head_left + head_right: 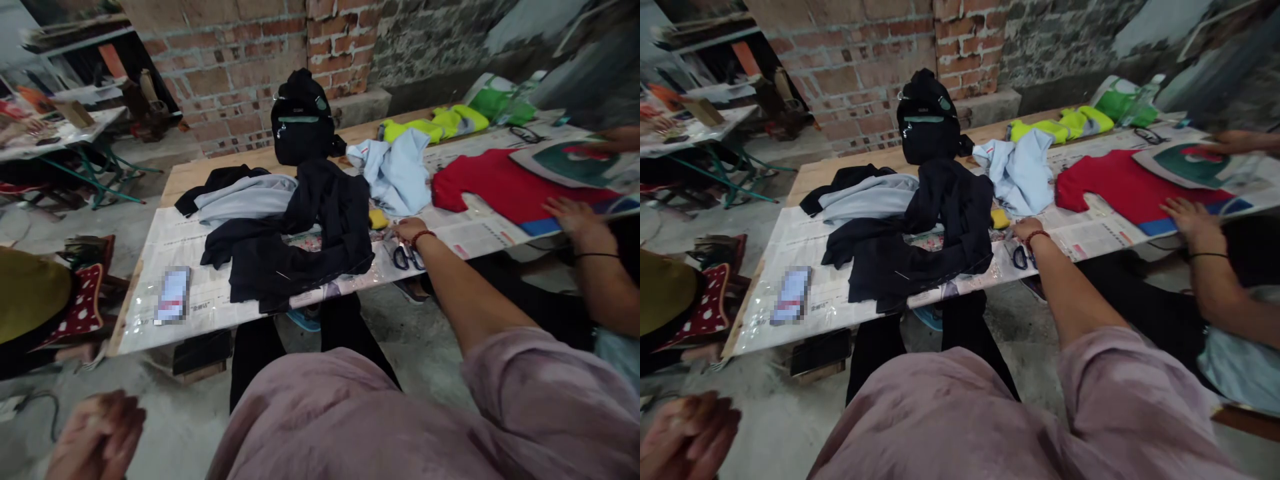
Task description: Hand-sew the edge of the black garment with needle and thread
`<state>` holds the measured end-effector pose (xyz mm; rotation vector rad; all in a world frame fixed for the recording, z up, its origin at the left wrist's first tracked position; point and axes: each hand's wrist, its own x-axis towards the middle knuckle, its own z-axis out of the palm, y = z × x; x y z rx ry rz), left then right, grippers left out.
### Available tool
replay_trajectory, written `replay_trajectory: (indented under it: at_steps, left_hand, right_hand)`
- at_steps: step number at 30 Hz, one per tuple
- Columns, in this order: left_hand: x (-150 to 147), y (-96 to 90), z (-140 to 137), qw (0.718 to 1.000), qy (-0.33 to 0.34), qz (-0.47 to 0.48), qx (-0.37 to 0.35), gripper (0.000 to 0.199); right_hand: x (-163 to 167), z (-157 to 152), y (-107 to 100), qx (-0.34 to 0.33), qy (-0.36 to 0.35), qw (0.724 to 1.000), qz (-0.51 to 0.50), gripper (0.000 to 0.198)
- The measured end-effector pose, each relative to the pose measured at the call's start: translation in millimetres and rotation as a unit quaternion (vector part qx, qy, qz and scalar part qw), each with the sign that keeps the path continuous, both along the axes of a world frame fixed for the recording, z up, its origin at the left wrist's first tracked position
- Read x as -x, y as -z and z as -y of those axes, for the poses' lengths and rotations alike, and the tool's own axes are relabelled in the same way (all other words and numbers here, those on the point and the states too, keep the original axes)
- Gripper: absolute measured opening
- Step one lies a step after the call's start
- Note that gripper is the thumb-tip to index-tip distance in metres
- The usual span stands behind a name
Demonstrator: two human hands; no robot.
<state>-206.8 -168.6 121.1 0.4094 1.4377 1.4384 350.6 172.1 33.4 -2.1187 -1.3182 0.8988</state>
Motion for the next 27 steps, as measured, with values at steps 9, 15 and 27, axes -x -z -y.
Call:
replay_trajectory:
  at_steps: [9,15,27]
  left_hand:
    - [-169,8.3,-61,0.92,0.371,-0.101,-0.074,0.018]
    - [-199,32.2,-76,0.885,0.376,-0.238,-0.138,0.019]
    - [-185,43.3,-69,0.848,0.331,-0.35,-0.221,0.015]
  right_hand:
    - [147,142,-55,-0.039,-0.227,0.903,-0.362,0.033]
    - [199,247,-45,0.153,-0.358,0.814,-0.432,0.042]
    - [209,238,-28,0.04,-0.349,0.901,-0.255,0.02]
